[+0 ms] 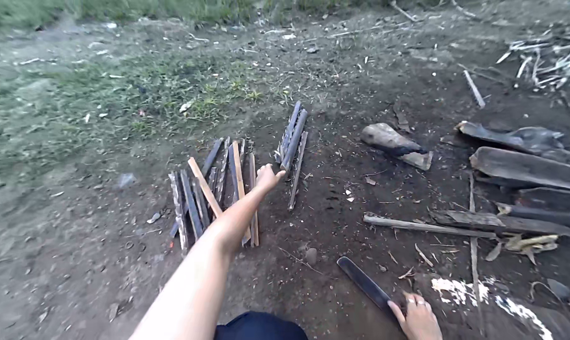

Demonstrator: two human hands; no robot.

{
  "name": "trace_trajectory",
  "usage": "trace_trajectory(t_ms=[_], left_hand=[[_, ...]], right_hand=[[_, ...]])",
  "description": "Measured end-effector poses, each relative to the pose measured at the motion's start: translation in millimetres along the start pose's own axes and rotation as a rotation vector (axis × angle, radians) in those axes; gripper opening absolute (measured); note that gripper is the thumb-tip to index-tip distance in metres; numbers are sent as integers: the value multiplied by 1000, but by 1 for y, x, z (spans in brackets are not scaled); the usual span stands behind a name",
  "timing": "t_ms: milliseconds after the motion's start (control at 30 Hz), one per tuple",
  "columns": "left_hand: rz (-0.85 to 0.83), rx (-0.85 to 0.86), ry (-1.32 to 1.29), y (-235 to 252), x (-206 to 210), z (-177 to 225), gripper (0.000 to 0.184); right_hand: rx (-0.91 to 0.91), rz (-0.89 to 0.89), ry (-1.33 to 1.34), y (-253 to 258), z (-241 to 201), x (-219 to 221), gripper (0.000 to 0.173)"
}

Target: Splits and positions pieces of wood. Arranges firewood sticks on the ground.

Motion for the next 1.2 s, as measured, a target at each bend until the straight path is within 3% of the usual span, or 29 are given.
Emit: trace_trajectory(t_ms=[100, 200, 367, 500, 633, 733, 800, 933, 1033, 1200], left_hand=[[10, -149, -22, 22, 36, 17, 75], [24, -217, 30, 35, 59, 16, 77], [76, -285, 94, 44, 72, 4, 69], [169, -344, -51, 42, 60, 12, 63], [325, -165, -190, 46, 2, 18, 53], [412, 60, -239, 53, -67, 39, 50], [447, 165, -211, 45, -118, 62, 47], [469, 365, -108, -1, -210, 109, 42], [443, 452, -45, -46, -259, 134, 39], [312, 682, 39, -123, -285, 178, 30]], right_hand=[[125, -175, -63, -35, 36, 12, 68], [155, -235, -108, -57, 59, 27, 56], [211, -263, -140, -54, 51, 31, 47], [154, -296, -191, -46, 45, 20, 52], [72, -347, -162, -42, 39, -16, 59], [8, -426, -94, -38, 27, -48, 50], [-45, -384, 27, -35, 17, -67, 45], [-127, -193, 384, -22, -23, -112, 38], [-74, -114, 682, -5, -60, -128, 38], [58, -90, 1092, 12, -133, -169, 38]])
Point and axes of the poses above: each hand's wrist, its own y-axis towards the middle knuckle, its own x-axis out of the palm, z = x × y, the point moved 6 cm from there along y, towards the middle knuckle, and after that the axes turned 10 degrees about z, right-handed, at the moved point
